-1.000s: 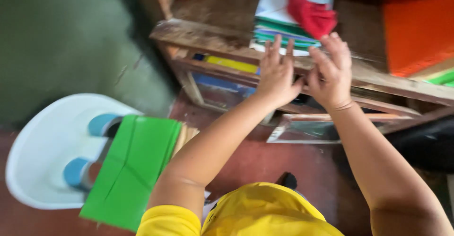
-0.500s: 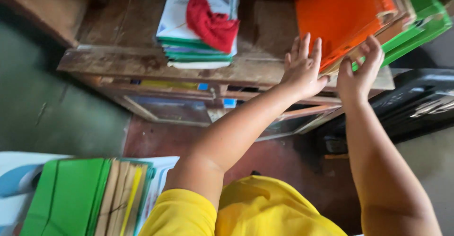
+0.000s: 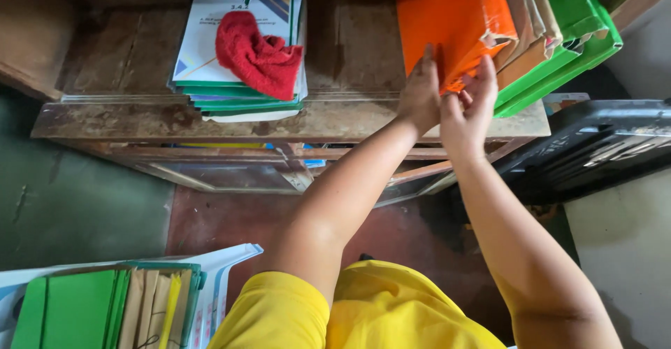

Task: Move various folders and envelopes from a shelf and stack them on a chair.

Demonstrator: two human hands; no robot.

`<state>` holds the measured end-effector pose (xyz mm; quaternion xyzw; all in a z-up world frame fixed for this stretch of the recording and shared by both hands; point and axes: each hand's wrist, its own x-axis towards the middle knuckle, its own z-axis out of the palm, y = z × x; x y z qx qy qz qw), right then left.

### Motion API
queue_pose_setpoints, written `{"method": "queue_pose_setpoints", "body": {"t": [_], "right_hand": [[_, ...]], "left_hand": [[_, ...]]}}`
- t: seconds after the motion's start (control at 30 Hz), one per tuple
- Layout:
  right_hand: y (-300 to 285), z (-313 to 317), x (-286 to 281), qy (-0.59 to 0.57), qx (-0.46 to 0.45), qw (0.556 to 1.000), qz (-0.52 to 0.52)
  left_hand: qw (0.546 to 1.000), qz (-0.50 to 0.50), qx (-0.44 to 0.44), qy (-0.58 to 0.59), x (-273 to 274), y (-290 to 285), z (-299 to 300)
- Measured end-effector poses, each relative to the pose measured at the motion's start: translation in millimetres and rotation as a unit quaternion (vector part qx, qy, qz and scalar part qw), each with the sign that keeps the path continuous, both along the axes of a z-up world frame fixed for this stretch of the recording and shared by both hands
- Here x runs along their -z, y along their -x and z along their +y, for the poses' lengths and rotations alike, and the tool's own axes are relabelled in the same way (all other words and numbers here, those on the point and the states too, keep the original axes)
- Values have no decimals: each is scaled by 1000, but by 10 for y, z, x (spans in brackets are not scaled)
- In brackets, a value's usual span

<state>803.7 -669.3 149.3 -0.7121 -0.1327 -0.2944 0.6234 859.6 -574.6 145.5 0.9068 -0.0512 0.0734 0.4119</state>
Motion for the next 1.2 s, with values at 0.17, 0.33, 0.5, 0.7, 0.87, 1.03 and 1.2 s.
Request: {"method": "queue_pose_setpoints", "body": {"t": [0.17,0.33,0.5,0.7,0.87,1.03,1.2], "right_hand": [[137,220,-132,-15,-13,1000,-17],[177,325,-199,7,-62,998,2],[224,313,-332,-3,-87,996,13],[-186,106,5,-58,-66,996,-24],[-461,197,25,-71,-80,994,-18],[-1209,124,820,-88,-107,985,106],[-1389,5,970,-61,-167,963,204]], "left_hand": [[996,-14,-69,58,-41,-57,26],[970,-58,-194,137,-12,-8,115],[971,-59,-213,94,66,7,361],[946,-171,-263,78,202,204,837],[941,-219,-246,79,73,833,1278],[962,-172,-131,166,-134,1668,1732],[969,-147,-70,188,-372,2438,2091]]}}
